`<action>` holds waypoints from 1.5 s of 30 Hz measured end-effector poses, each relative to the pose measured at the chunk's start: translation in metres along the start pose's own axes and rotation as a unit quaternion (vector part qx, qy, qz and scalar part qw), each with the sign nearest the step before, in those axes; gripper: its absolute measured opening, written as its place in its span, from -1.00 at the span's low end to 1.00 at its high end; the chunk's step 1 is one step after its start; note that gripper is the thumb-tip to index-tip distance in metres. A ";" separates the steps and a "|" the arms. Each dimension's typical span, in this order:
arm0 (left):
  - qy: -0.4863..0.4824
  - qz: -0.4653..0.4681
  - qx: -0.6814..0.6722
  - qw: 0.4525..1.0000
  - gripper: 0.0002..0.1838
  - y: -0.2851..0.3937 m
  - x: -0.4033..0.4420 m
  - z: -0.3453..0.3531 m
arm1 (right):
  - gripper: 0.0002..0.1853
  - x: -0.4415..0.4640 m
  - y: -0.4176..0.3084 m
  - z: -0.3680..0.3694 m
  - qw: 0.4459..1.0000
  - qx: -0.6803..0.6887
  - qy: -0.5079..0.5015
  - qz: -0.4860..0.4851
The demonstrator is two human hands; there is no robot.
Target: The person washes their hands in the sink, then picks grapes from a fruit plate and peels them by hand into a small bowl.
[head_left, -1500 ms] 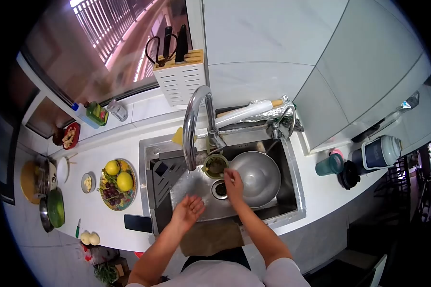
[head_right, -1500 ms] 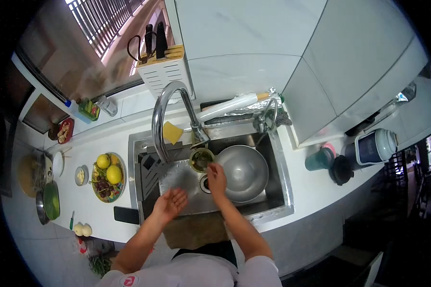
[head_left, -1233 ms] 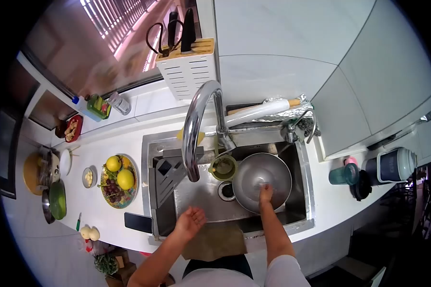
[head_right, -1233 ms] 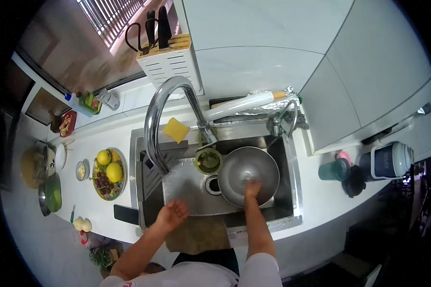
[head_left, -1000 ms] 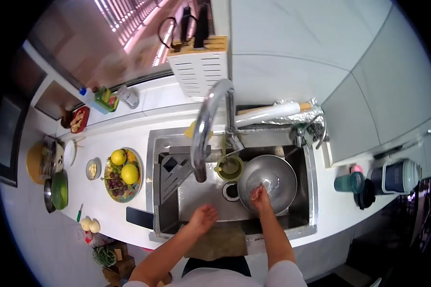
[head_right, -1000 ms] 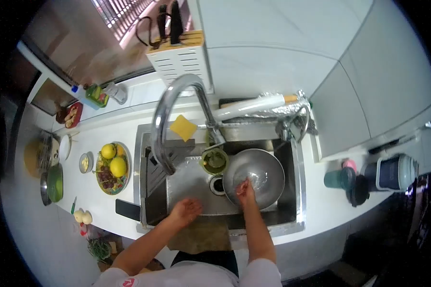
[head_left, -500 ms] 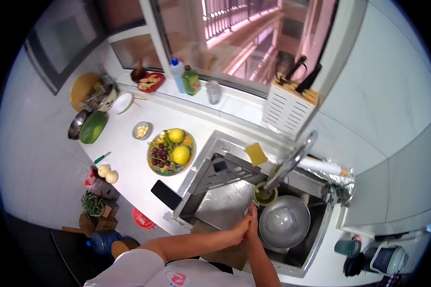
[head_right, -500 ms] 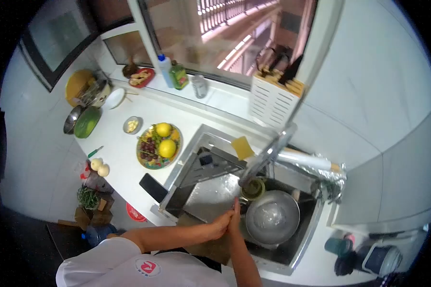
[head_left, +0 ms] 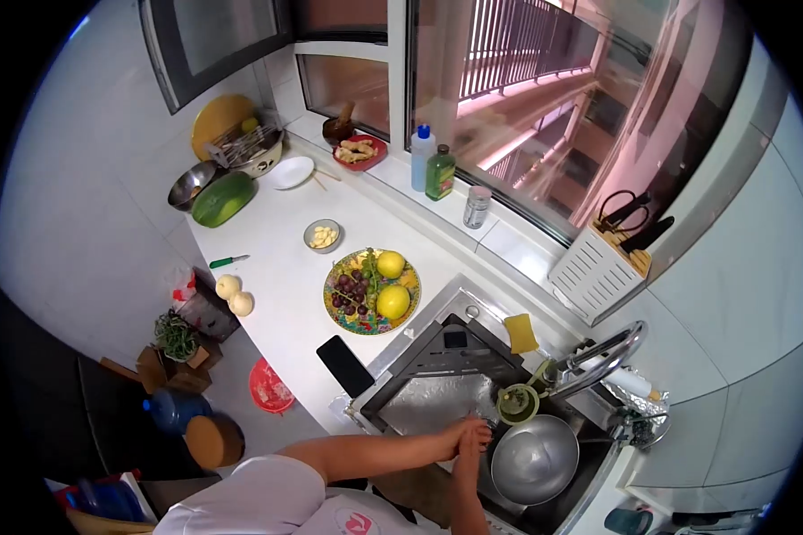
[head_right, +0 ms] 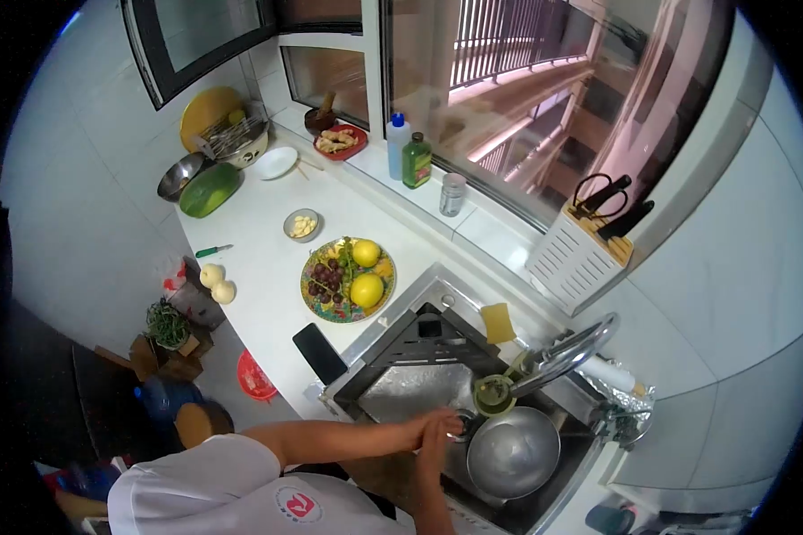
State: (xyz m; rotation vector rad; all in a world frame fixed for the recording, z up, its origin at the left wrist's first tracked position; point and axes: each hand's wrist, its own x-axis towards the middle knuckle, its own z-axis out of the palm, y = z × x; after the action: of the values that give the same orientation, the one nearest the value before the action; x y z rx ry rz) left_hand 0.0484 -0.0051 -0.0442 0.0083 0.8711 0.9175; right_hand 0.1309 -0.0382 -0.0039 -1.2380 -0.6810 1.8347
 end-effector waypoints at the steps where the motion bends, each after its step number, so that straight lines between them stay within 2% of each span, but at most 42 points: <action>1: 0.024 -0.014 -0.003 1.000 -0.55 0.006 -0.006 0.007 | -0.59 -0.004 0.001 0.002 0.996 -0.050 -0.017 -0.072; 2: 0.022 -0.005 -0.005 1.000 -0.55 0.013 -0.010 0.010 | -0.59 -0.002 -0.004 0.003 0.995 -0.055 -0.025 -0.076; 3: -0.060 0.017 0.009 0.998 -0.63 0.021 -0.013 0.008 | -0.68 -0.002 -0.008 0.007 0.988 0.135 -0.049 -0.054; 4: -0.138 0.033 0.026 0.990 -0.67 0.031 -0.029 0.014 | -0.76 -0.005 -0.011 0.011 0.944 0.322 -0.067 -0.026; 5: -0.117 0.008 -0.010 0.993 -0.65 0.039 -0.042 0.025 | -0.84 -0.009 -0.015 0.012 0.924 0.382 -0.013 0.022; 6: -0.117 0.008 -0.013 0.993 -0.65 0.038 -0.036 0.018 | -0.84 -0.007 -0.011 0.013 0.925 0.380 -0.012 0.023; 8: -0.223 -0.032 -0.153 0.962 -0.57 0.034 -0.015 0.003 | -0.78 0.000 0.000 0.012 0.934 0.355 -0.025 -0.006; 9: -0.226 -0.033 -0.152 0.962 -0.57 0.032 -0.013 0.006 | -0.78 0.002 0.008 0.013 0.935 0.354 -0.024 -0.009; 10: -0.156 -0.023 -0.141 0.977 -0.52 0.030 -0.013 0.010 | -0.74 0.001 0.019 0.015 0.978 0.184 0.014 -0.100; 11: -0.085 -0.013 -0.128 0.988 -0.48 0.029 -0.014 0.012 | -0.71 0.000 0.027 0.016 0.981 0.009 0.051 -0.186; 12: -0.084 -0.014 -0.124 0.989 -0.48 0.030 -0.015 0.013 | -0.71 -0.001 0.030 0.015 0.981 0.013 0.052 -0.187; 13: -0.066 -0.004 -0.115 0.991 -0.46 0.029 -0.017 0.014 | -0.69 -0.003 0.032 0.013 0.959 -0.136 0.065 -0.238; 14: -0.048 0.006 -0.107 0.993 -0.45 0.029 -0.017 0.015 | -0.66 -0.003 0.034 0.011 0.913 -0.282 0.076 -0.284; 15: -0.046 0.007 -0.107 0.993 -0.45 0.029 -0.017 0.014 | -0.66 -0.004 0.033 0.012 0.914 -0.281 0.074 -0.283; 17: -0.023 -0.001 -0.120 0.992 -0.45 0.030 -0.016 0.013 | -0.69 -0.007 0.031 0.013 0.871 -0.356 0.080 -0.330; 18: -0.022 -0.001 -0.118 0.993 -0.45 0.027 -0.014 0.013 | -0.69 -0.003 0.033 0.013 0.871 -0.354 0.080 -0.330; 19: 0.012 0.023 -0.092 0.995 -0.44 0.024 -0.009 0.014 | -0.70 0.007 0.036 0.011 0.959 -0.127 0.043 -0.250; 20: 0.046 0.047 -0.068 0.995 -0.44 0.021 -0.006 0.014 | -0.72 0.012 0.038 0.007 0.983 0.108 0.002 -0.151; 21: 0.050 0.049 -0.068 0.995 -0.44 0.021 -0.007 0.017 | -0.72 0.012 0.038 -0.004 0.983 0.110 -0.001 -0.148; 22: 0.094 0.055 -0.064 0.992 -0.43 0.023 -0.009 0.022 | -0.74 0.013 0.039 -0.021 0.924 -0.238 -0.024 -0.298; 23: 0.139 0.060 -0.060 0.987 -0.43 0.024 -0.009 0.025 | -0.75 0.015 0.039 -0.036 0.728 -0.550 -0.044 -0.406; 24: 0.142 0.063 -0.062 0.986 -0.43 0.023 -0.005 0.025 | -0.75 0.021 0.038 -0.048 0.729 -0.548 -0.048 -0.407; 26: 0.255 0.082 0.048 0.962 -0.38 0.013 0.009 0.014 | -0.74 0.034 0.029 -0.061 0.761 -0.532 -0.138 -0.344; 27: 0.258 0.083 0.050 0.961 -0.38 0.004 0.026 -0.006 | -0.73 0.039 0.021 -0.065 0.771 -0.525 -0.167 -0.321; 29: 0.204 0.127 0.250 0.938 -0.31 -0.016 0.062 -0.051 | -0.72 0.035 -0.017 -0.065 0.534 -0.659 -0.158 -0.505; 31: 0.210 0.079 0.244 0.943 -0.30 -0.016 0.047 -0.048 | -0.73 0.063 0.027 -0.129 0.722 -0.535 0.051 -0.436; 32: 0.222 0.038 0.228 0.947 -0.24 -0.014 0.038 -0.051 | -0.73 0.080 0.045 -0.160 0.821 -0.438 0.143 -0.338; 33: 0.126 0.020 0.227 0.966 -0.20 -0.010 0.035 -0.069 | -0.74 0.098 0.063 -0.191 0.889 -0.324 0.230 -0.227; 34: 0.123 0.007 0.234 0.964 -0.20 -0.012 0.030 -0.076 | -0.73 0.117 0.081 -0.225 0.919 -0.247 0.260 -0.163; 35: 0.134 -0.005 0.200 0.971 -0.18 -0.015 0.028 -0.079 | -0.72 0.136 0.098 -0.259 0.936 -0.162 0.296 -0.103; 37: 0.146 -0.038 0.127 0.980 -0.13 -0.010 0.016 -0.066 | -0.71 0.206 0.205 -0.398 0.886 -0.286 0.318 -0.181; 39: 0.137 -0.060 0.082 0.985 -0.09 -0.005 0.005 -0.057 | -0.73 0.200 0.197 -0.379 0.849 -0.254 0.422 -0.194; 41: 0.141 -0.073 0.056 0.986 -0.14 -0.012 0.015 -0.065 | -0.78 0.192 0.187 -0.357 0.885 -0.262 0.368 -0.114; 42: 0.144 -0.080 0.043 0.985 -0.18 -0.015 0.019 -0.067 | -0.79 0.192 0.192 -0.353 0.968 0.008 0.229 -0.100; 43: 0.141 -0.096 0.049 0.984 -0.18 -0.016 0.020 -0.061 | -0.78 0.193 0.198 -0.351 0.953 0.273 0.130 -0.019; 45: 0.143 -0.085 0.010 0.986 -0.30 -0.012 0.021 -0.042 | -0.67 0.148 0.096 -0.234 0.857 0.471 0.193 0.081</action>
State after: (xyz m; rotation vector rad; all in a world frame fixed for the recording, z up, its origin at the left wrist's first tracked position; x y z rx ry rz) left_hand 0.0353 -0.0131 -0.0903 -0.1820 1.1287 0.7599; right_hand 0.2879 0.0360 -0.2403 -0.9214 0.5370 1.6134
